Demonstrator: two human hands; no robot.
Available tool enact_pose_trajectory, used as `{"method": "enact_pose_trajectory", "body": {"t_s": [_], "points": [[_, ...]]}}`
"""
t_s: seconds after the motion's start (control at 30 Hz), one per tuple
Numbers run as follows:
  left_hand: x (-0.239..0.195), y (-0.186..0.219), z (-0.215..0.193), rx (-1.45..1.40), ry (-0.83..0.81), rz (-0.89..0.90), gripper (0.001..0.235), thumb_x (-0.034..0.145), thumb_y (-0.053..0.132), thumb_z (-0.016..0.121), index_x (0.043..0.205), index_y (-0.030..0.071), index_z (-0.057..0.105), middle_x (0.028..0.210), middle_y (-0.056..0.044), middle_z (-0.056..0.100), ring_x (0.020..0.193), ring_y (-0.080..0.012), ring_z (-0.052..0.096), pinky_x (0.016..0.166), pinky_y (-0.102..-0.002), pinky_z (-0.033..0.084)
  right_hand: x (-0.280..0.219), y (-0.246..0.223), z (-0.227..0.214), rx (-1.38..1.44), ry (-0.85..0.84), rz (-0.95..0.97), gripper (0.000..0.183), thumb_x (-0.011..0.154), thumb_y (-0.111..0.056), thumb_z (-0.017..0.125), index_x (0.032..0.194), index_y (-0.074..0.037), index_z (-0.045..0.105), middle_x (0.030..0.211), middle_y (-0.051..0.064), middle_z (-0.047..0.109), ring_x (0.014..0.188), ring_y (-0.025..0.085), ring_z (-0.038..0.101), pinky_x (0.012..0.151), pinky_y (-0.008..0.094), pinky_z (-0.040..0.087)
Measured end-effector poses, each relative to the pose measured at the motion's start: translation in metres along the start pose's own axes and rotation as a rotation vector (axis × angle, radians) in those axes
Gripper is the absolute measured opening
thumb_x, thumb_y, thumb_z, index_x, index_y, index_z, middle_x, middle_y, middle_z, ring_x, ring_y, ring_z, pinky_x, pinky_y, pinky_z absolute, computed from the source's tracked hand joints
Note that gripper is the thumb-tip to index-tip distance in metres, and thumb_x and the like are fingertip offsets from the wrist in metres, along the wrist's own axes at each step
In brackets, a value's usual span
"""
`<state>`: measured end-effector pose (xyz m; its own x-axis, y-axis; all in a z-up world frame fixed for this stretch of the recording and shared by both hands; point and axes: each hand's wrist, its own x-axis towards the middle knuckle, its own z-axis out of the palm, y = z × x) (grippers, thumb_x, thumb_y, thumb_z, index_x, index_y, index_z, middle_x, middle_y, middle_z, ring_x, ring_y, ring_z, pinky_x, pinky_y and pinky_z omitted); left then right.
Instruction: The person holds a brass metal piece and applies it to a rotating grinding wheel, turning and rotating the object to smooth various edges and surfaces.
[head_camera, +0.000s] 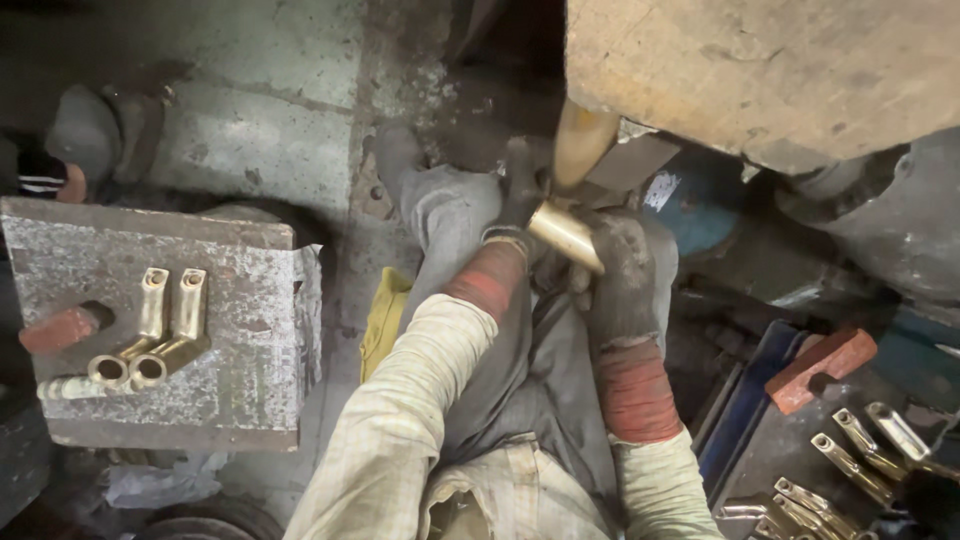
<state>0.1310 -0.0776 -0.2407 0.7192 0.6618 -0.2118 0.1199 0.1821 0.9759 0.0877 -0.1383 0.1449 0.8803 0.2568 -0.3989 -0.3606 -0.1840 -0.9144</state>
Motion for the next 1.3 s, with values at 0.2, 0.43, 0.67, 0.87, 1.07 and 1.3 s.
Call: {"method": "enact_pose_trajectory", "body": {"t_s": [0.2,0.43,0.67,0.87,1.07,1.3], "points": [[0.001,0.001,0.002,-0.82,-0.051,-0.668,0.074,0.097,0.075,0.05,0.112,0.005,0.07,0.098,-0.007,0.066,0.084,-0.0195,0.059,0.075,-0.034,0.053,0.02,0.031,-0.005,0.191,0.021,0.12,0.03,0.097,-0.029,0.059,0.102,0.0,0.062,0.058,0.006,0.054,0.04,0.015,0.045,0.036,0.027,0.035],[-0.016,0.097,-0.007,-1.006,-0.241,-0.979,0.093,0.082,0.089,0.042,0.115,0.007,0.068,0.095,-0.012,0.069,0.084,-0.0277,0.063,0.077,-0.04,0.054,0.032,0.07,-0.021,0.29,-0.013,0.144,0.025,0.103,-0.029,0.057,0.11,-0.005,0.06,0.067,0.005,0.056,0.046,0.013,0.049,0.038,0.026,0.035],[-0.014,0.112,-0.011,-0.688,-0.118,-0.929,0.097,0.081,0.091,0.038,0.118,0.006,0.066,0.097,-0.013,0.07,0.09,-0.0308,0.064,0.082,-0.043,0.053,0.021,0.049,-0.017,0.365,0.031,0.166,0.027,0.098,-0.032,0.055,0.104,-0.009,0.067,0.077,0.004,0.067,0.053,0.013,0.054,0.04,0.026,0.037],[-0.05,0.153,-0.038,-0.443,-0.191,-0.85,0.096,0.083,0.091,0.035,0.119,0.007,0.065,0.097,-0.011,0.069,0.091,-0.0307,0.065,0.083,-0.044,0.053,-0.051,0.025,-0.05,-0.894,0.124,-1.199,0.018,0.09,-0.02,0.071,0.103,-0.012,0.062,0.085,0.01,0.065,0.079,0.031,0.062,0.07,0.043,0.049],[-0.159,0.258,-0.102,-0.685,-0.431,-0.352,0.083,0.103,0.079,0.033,0.115,0.004,0.065,0.087,-0.007,0.063,0.072,-0.021,0.059,0.065,-0.036,0.051,-0.114,0.07,-0.07,-0.295,-0.261,-0.348,0.037,0.094,-0.027,0.056,0.121,-0.001,0.06,0.097,0.009,0.07,0.067,0.017,0.063,0.058,0.028,0.053],[-0.198,0.318,-0.102,-0.892,-0.288,-0.239,0.082,0.101,0.073,0.033,0.122,-0.001,0.062,0.091,-0.011,0.066,0.073,-0.0214,0.06,0.065,-0.035,0.052,-0.13,0.075,-0.074,0.522,-0.382,-0.177,0.058,0.091,-0.03,0.071,0.136,0.001,0.051,0.116,0.022,0.067,0.079,0.021,0.066,0.063,0.028,0.053]]}}
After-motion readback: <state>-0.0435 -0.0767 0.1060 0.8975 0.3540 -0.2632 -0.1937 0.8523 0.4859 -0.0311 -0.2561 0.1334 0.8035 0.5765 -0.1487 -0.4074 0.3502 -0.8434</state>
